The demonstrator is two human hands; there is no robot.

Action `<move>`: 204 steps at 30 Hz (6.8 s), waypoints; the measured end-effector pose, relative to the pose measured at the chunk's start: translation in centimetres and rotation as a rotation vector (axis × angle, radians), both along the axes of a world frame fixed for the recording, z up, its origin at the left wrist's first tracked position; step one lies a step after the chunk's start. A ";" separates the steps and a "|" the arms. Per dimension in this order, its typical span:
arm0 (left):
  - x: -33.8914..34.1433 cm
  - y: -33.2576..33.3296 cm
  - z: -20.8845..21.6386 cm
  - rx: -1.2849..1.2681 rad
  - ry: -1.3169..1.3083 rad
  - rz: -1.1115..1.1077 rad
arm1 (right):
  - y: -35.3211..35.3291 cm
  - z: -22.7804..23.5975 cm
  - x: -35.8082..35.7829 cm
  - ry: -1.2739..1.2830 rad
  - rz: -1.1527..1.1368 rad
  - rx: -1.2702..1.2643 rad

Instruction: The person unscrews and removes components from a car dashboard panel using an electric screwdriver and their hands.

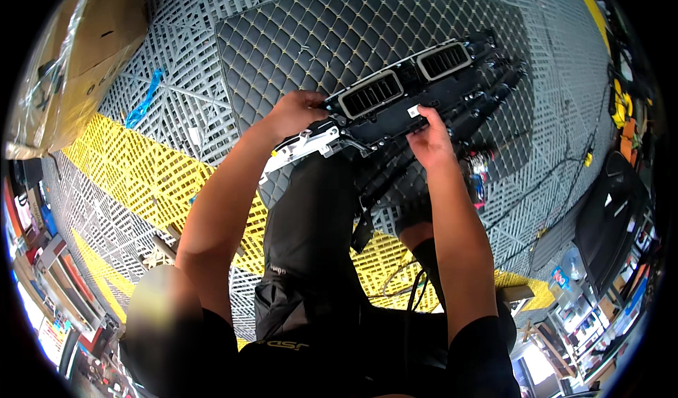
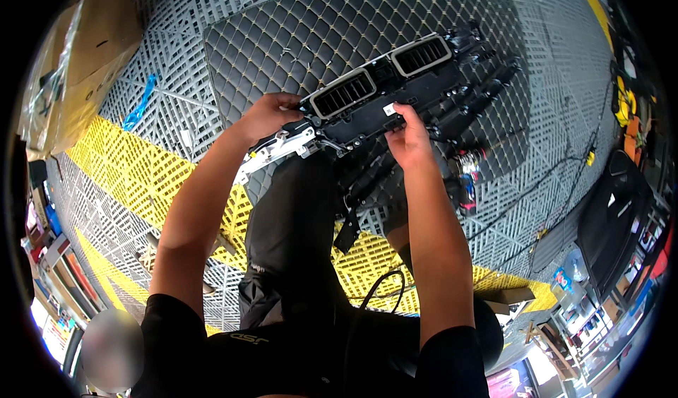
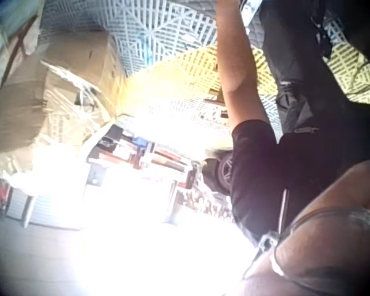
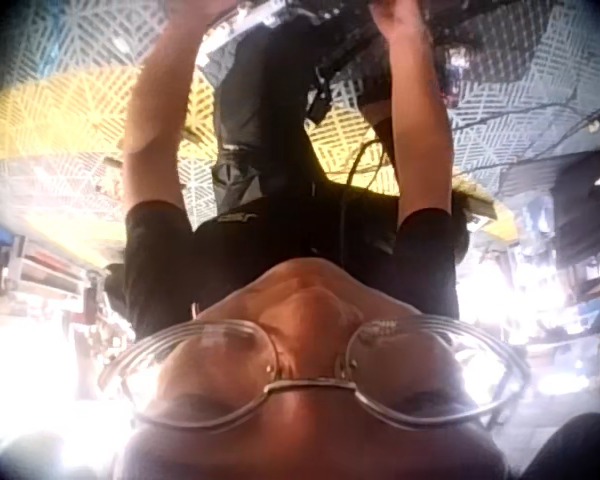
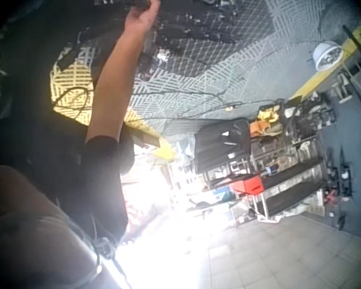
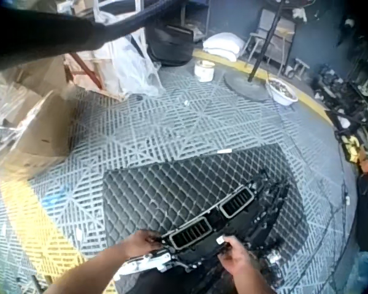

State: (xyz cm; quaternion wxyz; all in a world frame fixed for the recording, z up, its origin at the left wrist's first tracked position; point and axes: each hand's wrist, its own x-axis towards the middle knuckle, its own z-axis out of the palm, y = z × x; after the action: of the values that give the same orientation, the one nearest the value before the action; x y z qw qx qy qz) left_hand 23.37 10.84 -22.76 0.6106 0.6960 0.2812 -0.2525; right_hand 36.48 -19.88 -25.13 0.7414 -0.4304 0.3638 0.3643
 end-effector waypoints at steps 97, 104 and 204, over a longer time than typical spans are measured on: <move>-2.6 -15.2 -1.3 -1.111 0.156 1.298 | -9.7 26.3 -14.6 -0.522 0.799 -0.744; -2.0 -15.3 -1.4 -1.026 0.199 1.292 | -11.0 26.3 -14.3 -0.543 0.825 -0.731; -0.9 -8.0 -11.8 0.892 -0.154 0.085 | 14.6 27.3 -0.4 -1.014 1.932 -0.781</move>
State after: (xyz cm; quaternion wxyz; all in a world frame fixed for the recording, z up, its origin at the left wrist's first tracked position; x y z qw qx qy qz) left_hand 22.50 2.89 -34.58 0.2802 0.8955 0.3446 -0.0290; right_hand 36.12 -5.32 2.15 0.0314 -0.8253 -0.3677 0.4274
